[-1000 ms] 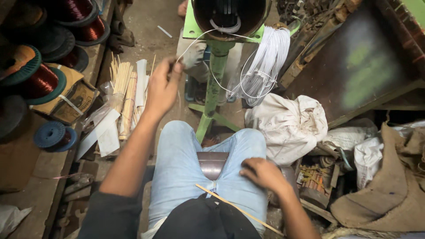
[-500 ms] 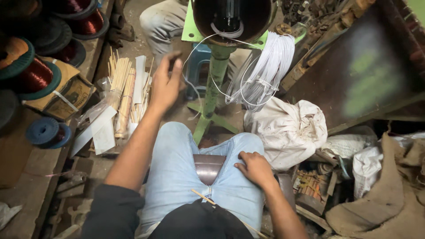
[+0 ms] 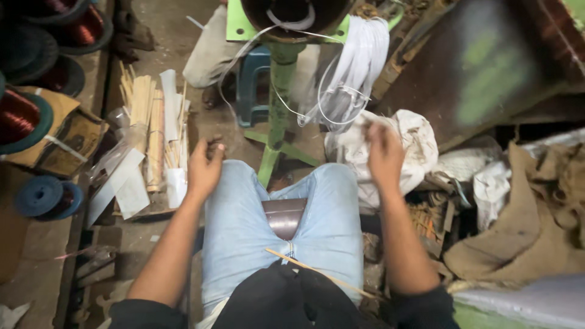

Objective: The person winds white wire onto a cylindrical metal form using a green stand. They use a wooden stick to guide the wire and then remove the wound coil. The person then manually coils the wire into a loop and places it on a pile.

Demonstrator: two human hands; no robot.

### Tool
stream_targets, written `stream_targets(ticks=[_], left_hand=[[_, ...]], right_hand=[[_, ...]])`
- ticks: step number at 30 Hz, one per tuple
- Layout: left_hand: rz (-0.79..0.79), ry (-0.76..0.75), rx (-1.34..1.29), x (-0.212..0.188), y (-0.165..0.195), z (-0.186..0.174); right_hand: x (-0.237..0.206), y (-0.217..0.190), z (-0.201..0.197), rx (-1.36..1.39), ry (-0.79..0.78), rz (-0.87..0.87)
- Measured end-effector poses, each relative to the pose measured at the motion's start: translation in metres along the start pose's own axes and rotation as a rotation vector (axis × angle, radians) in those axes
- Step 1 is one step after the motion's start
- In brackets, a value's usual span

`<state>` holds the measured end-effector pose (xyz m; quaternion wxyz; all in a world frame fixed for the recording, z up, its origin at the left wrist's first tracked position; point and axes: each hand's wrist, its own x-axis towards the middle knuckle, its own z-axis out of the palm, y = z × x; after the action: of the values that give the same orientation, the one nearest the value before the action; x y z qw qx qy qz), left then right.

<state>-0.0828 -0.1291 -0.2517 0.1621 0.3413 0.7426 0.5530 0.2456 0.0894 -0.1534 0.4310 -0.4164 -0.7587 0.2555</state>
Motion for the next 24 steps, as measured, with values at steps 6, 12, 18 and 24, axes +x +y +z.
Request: stream_targets(ticks=[6, 12, 18, 24], left_hand=[[0.318, -0.155, 0.052, -0.031, 0.034, 0.029], [0.353, -0.353, 0.156, -0.039, 0.045, 0.021], [0.424, -0.434, 0.169, -0.041, 0.055, 0.016], [0.444, -0.501, 0.179, -0.046, 0.064, 0.014]], right_hand=[[0.089, -0.044, -0.002, 0.595, -0.229, -0.051], [0.078, -0.064, -0.006, 0.472, -0.135, -0.015], [0.114, -0.097, -0.033, 0.431, -0.283, -0.08], [0.189, -0.127, -0.07, 0.106, -0.329, -0.11]])
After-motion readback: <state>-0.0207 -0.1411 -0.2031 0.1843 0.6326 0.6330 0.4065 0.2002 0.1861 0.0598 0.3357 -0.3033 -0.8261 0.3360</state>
